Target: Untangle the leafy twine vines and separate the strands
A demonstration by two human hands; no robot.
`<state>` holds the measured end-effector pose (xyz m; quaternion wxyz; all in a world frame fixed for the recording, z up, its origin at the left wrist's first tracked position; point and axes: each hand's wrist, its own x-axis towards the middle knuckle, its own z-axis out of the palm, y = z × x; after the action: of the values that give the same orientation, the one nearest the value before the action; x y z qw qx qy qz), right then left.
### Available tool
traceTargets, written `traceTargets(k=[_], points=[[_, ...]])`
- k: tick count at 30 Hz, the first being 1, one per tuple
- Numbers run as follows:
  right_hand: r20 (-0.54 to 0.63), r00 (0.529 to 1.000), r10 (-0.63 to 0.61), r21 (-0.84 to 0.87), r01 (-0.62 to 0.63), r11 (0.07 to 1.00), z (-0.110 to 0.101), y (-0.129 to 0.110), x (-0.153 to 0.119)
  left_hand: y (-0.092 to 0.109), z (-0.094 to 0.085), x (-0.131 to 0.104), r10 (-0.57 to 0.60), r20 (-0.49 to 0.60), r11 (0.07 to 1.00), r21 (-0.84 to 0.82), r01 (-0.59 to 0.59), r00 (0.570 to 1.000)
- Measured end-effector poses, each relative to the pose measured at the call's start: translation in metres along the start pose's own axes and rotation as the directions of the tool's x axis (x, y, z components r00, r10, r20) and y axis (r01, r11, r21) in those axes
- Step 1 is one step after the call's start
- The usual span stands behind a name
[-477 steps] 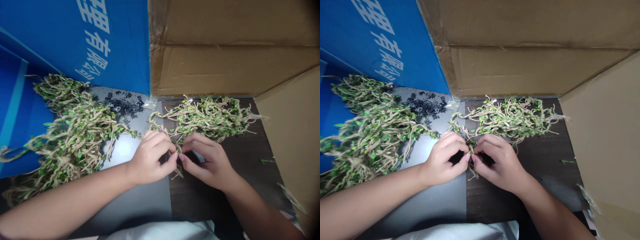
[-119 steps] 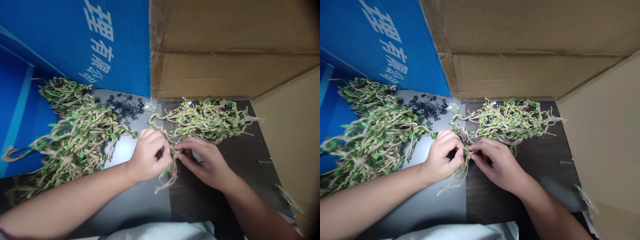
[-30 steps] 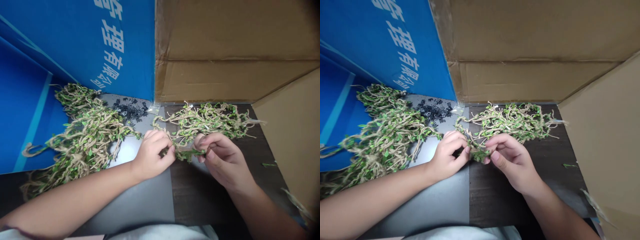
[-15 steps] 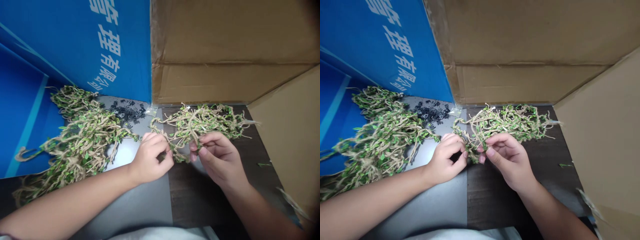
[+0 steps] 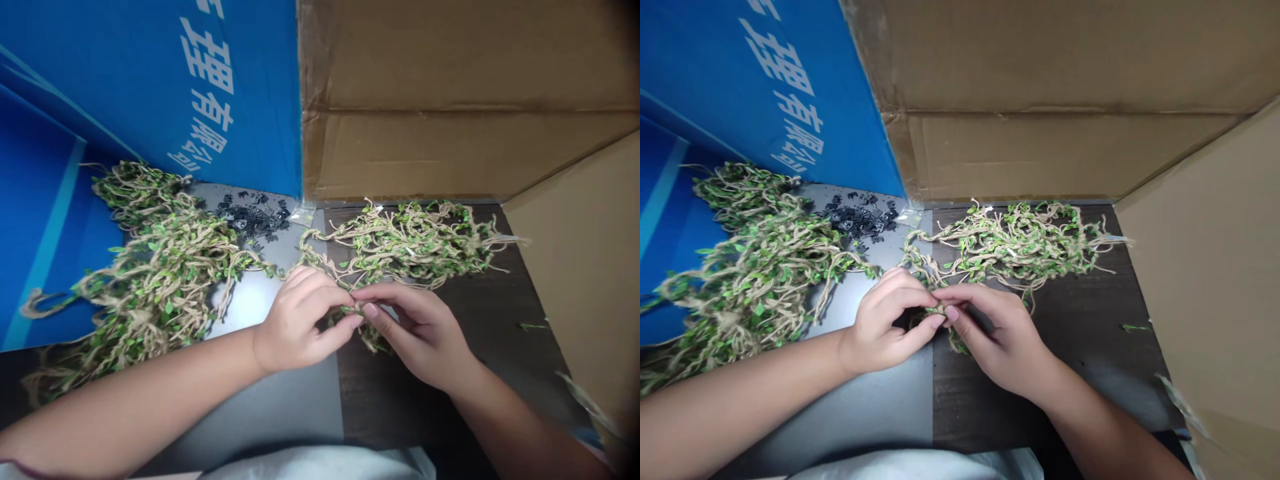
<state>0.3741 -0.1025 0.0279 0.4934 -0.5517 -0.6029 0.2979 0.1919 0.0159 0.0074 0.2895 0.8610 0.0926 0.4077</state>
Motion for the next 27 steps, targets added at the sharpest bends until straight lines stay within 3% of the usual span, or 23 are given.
traceTargets(k=[6, 13, 27], points=[[0.036, 0.997, -0.072, -0.048, 0.073, 0.996, -0.0012, 0.0002, -0.0017, 0.0000, -0.0017, 0.0016, -0.016, 0.009, 1.000, -0.016, 0.016, 1.000], [-0.007, 0.990, -0.138, -0.160, 0.135, 0.978, -0.0034, -0.0002, 0.0005, 0.0012, -0.0017, -0.0001, -0.047, -0.007, 0.999, 0.017, 0.047, 0.999], [-0.005, 0.999, -0.039, -0.137, 0.038, 0.990, -0.0055, -0.0023, 0.0029, -0.0003, -0.0023, 0.0019, -0.045, 0.058, 0.999, 0.000, 0.046, 0.997]])
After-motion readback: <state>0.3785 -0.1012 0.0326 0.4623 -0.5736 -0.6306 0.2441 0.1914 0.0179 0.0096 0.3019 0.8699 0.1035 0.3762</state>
